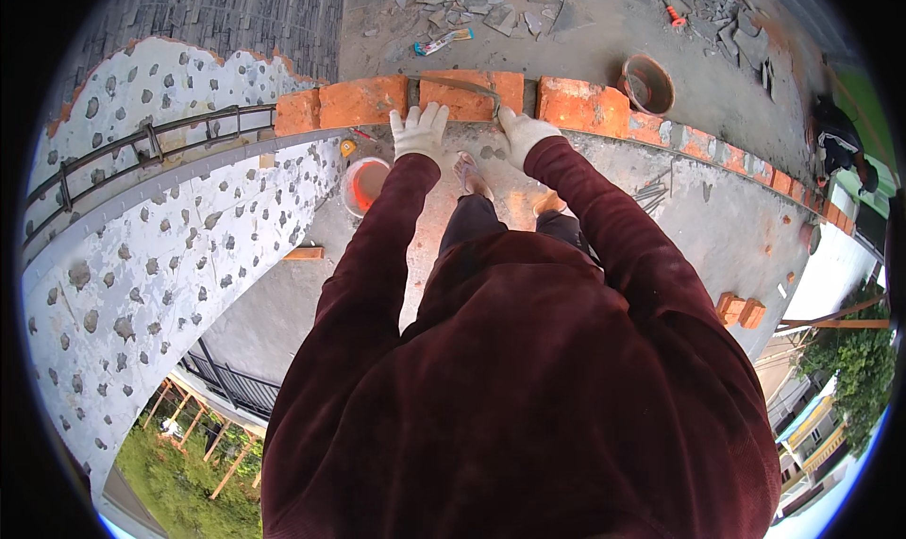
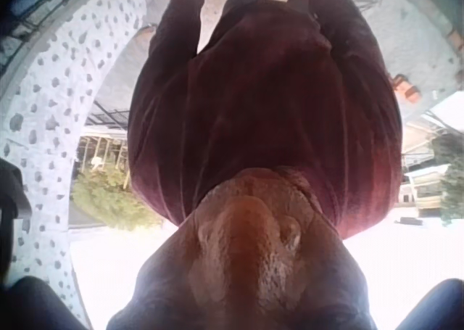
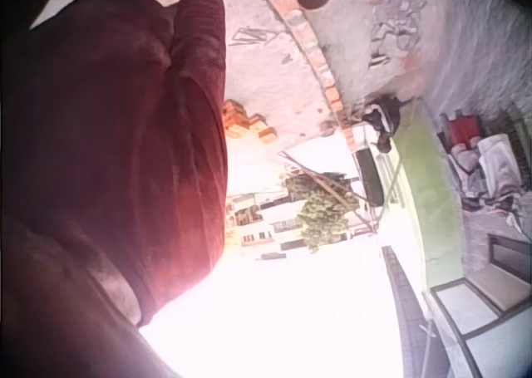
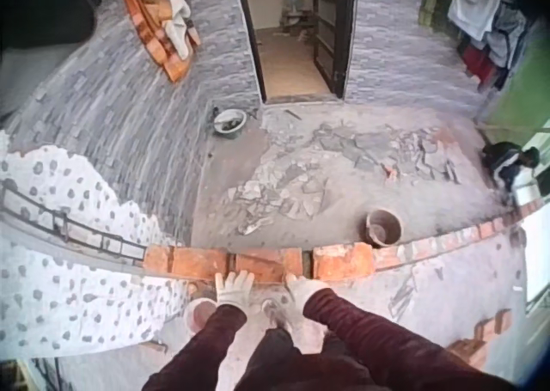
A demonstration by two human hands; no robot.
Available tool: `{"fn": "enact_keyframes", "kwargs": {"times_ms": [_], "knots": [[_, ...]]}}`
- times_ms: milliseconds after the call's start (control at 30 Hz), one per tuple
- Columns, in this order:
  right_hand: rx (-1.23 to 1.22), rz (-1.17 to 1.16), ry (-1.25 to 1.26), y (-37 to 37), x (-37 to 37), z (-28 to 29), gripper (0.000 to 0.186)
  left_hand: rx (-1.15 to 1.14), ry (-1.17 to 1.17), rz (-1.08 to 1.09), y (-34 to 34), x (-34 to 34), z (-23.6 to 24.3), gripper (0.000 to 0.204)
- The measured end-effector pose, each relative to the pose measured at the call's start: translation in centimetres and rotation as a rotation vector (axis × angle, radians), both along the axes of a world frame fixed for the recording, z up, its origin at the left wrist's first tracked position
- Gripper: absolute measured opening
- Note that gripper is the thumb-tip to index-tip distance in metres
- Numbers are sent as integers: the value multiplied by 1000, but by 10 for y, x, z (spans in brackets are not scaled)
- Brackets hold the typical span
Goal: The person scoops mortar from a bucket with a trowel and spreads it along a low brick wall. They place bricks onto the mortar, tap them into alignment, and continue the process along the wall.
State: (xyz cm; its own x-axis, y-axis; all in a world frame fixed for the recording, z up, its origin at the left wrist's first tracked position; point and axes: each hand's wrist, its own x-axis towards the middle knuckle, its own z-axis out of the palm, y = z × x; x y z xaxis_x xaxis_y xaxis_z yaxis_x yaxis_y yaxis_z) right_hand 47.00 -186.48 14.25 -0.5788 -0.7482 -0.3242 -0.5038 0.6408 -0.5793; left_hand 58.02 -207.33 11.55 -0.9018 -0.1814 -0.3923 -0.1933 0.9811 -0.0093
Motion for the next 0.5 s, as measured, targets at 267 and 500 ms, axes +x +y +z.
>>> {"fn": "enact_keyframes", "kwargs": {"times_ms": [267,500], "knots": [[98,-18,-65,-16,9,-1,38,124,56,19,-17,11,-2,100],[-114,152,94,-130,17,36,37,126,140,292,-81,57,-2,101]]}}
